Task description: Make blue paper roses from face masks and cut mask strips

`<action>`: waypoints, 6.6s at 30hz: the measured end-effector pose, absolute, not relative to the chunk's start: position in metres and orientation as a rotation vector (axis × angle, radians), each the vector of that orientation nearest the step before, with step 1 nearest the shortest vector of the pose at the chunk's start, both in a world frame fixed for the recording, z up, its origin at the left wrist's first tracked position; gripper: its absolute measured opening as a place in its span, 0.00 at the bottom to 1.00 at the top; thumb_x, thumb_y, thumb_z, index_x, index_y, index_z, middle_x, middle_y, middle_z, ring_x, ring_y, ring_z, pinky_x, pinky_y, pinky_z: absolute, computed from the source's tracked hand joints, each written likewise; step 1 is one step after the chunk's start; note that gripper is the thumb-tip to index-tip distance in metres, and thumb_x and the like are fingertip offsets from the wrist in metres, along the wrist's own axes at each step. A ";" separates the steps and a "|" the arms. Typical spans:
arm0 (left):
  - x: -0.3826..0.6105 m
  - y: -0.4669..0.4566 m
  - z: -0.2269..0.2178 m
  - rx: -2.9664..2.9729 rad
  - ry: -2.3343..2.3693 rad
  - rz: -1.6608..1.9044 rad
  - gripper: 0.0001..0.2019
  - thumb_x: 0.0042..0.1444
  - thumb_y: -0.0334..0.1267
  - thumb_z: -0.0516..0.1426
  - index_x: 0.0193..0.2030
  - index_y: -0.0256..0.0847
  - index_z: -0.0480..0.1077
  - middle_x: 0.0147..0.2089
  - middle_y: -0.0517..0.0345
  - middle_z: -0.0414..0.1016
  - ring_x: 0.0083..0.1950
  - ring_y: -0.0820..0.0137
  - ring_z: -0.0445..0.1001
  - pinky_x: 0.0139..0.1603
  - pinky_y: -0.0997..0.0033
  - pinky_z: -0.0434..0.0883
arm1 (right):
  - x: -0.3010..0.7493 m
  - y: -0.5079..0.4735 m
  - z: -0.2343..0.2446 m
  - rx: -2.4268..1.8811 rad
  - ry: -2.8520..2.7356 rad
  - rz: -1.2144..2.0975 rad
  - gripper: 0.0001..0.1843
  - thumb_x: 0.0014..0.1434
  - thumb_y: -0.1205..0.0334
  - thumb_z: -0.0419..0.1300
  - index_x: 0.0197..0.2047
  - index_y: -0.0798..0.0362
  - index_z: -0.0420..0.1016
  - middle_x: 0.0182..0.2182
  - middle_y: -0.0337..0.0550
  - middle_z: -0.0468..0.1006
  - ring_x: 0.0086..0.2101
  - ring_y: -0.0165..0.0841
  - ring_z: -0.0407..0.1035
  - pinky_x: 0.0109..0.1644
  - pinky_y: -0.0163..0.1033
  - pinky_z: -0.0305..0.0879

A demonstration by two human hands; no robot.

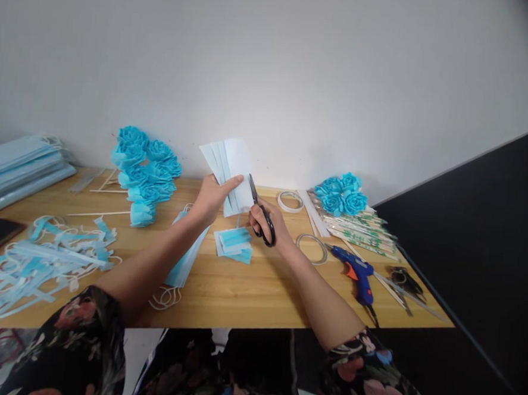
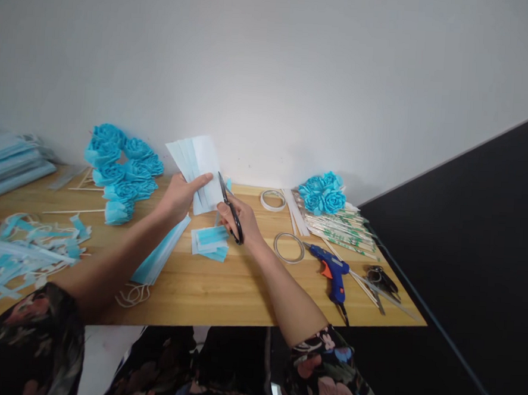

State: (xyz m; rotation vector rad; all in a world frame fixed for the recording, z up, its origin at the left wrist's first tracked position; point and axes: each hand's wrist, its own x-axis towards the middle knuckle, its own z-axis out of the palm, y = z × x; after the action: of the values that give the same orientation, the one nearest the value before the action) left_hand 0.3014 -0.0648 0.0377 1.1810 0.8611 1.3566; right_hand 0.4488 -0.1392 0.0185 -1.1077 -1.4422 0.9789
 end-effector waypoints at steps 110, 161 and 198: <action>0.301 -0.065 0.037 1.203 0.864 1.384 0.29 0.39 0.53 0.72 0.43 0.32 0.79 0.46 0.42 0.84 0.48 0.51 0.81 0.47 0.59 0.79 | 0.452 -0.137 0.011 -1.140 -1.455 0.960 0.31 0.56 0.28 0.59 0.28 0.50 0.65 0.18 0.34 0.67 0.17 0.24 0.60 0.21 0.32 0.55; 0.307 -0.071 0.030 1.228 0.851 1.324 0.27 0.45 0.53 0.70 0.44 0.32 0.79 0.45 0.43 0.84 0.44 0.55 0.82 0.43 0.63 0.78 | 0.449 -0.141 0.014 -1.155 -1.345 0.966 0.31 0.55 0.28 0.60 0.30 0.50 0.65 0.16 0.29 0.62 0.16 0.23 0.59 0.20 0.31 0.57; 0.307 -0.071 0.028 1.214 0.824 1.332 0.27 0.45 0.55 0.70 0.43 0.34 0.79 0.47 0.44 0.83 0.46 0.55 0.82 0.45 0.63 0.78 | 0.449 -0.138 0.011 -1.193 -1.354 0.923 0.30 0.55 0.28 0.59 0.29 0.50 0.66 0.15 0.29 0.61 0.15 0.25 0.60 0.20 0.32 0.60</action>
State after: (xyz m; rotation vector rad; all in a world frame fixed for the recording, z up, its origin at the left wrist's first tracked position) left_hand 0.3069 -0.0710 0.0277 1.2138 0.8240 1.3320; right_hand 0.4486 -0.1384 0.0115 -1.1932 -1.3542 0.9231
